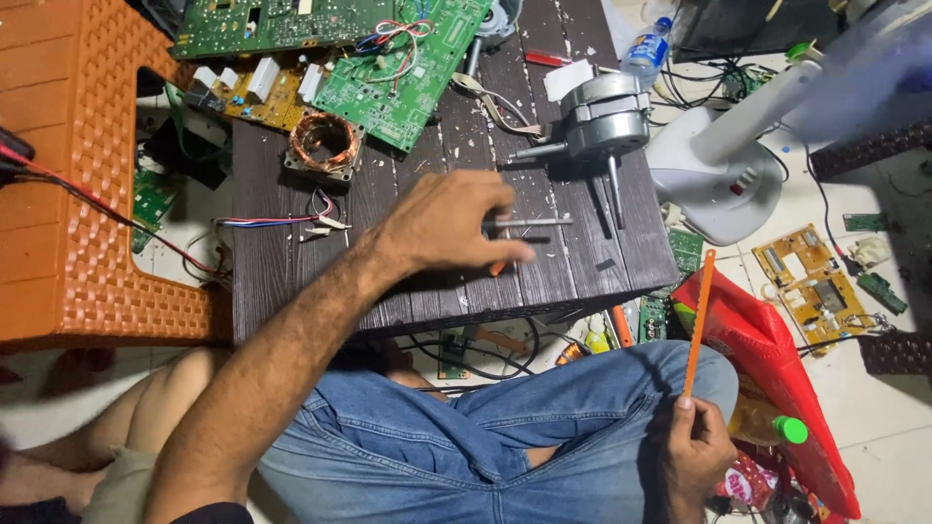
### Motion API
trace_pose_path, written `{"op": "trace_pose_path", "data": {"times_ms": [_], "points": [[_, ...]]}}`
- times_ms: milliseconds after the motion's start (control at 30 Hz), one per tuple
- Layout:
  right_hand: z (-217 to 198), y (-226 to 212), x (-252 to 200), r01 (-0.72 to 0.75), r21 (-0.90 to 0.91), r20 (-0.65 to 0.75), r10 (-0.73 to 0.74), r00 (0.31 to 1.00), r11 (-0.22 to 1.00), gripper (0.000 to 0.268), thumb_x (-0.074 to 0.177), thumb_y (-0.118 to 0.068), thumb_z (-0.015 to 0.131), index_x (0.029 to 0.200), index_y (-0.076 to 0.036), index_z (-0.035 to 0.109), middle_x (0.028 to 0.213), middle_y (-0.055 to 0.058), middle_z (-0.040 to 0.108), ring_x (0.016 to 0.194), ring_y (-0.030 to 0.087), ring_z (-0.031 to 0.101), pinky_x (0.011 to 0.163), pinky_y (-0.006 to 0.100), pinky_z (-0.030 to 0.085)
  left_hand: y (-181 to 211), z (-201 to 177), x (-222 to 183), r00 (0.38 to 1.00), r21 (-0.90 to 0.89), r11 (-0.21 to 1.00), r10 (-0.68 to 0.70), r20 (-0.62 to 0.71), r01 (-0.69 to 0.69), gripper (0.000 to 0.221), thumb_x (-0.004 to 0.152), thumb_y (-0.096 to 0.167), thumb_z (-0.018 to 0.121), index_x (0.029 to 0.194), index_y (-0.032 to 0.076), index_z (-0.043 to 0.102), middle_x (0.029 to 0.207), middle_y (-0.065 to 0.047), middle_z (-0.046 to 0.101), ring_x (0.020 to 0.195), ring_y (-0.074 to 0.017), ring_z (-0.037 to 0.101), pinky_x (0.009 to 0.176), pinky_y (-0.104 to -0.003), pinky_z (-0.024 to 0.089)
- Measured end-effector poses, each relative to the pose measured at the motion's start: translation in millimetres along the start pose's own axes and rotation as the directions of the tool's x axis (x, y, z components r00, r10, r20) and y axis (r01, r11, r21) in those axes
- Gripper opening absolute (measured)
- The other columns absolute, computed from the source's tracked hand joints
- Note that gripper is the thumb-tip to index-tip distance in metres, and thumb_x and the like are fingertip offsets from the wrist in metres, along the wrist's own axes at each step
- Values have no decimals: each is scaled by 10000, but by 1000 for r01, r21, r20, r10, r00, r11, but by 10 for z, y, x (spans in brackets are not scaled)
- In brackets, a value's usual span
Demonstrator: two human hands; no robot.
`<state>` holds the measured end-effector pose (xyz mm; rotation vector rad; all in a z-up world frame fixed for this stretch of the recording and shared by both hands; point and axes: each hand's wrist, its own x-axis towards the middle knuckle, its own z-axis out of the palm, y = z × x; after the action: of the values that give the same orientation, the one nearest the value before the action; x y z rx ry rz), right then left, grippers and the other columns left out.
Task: Cutting a small metal rod using a manual saw blade among electronic components.
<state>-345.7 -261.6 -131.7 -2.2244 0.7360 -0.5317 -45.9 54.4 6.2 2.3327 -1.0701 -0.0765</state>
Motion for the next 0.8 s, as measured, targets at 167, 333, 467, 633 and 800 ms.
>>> {"op": "trace_pose_path", "data": {"times_ms": [167,333,467,633,800], "points": [[-16,-68,-6,-2,4,-22,2,1000,1000,190,1052,-97,621,1011,81,674,727,139,616,575,193,480,542,305,384,15,-1,-21,998,118,993,-32,45,26,173,848,299,686,838,128,663,822,6,588,661,-117,552,527,-269,493],[11,39,0,35,-26,-25,-36,999,999,208,1057,-134,639,1023,65,685,732,125,620,577,191,479,557,305,383,-171,-179,-66,991,264,956,-110,-70,125,72,887,176,654,893,106,668,814,-4,548,673,-123,514,565,-255,496],[10,-11,-3,11,13,-14,-11,1000,1000,196,1070,-96,619,1007,82,673,729,134,619,590,199,499,567,309,399,-170,-237,-110,965,247,968,15,-260,51,251,880,275,799,860,121,603,799,2,527,594,-121,473,517,-273,446],[-36,51,-22,11,43,9,-11,1000,999,202,1091,-104,600,1007,69,665,737,111,591,611,178,481,579,303,405,192,-81,-90,929,151,976,197,-314,-156,311,981,364,713,826,122,595,806,-3,569,525,-82,421,388,-209,365],[-168,4,82,-137,409,217,50,975,902,161,1087,-124,558,1024,24,567,723,130,642,540,192,596,525,280,490,538,37,-261,967,182,970,193,-166,-162,207,922,288,708,908,91,644,832,-32,565,689,-159,570,612,-320,507]]}}
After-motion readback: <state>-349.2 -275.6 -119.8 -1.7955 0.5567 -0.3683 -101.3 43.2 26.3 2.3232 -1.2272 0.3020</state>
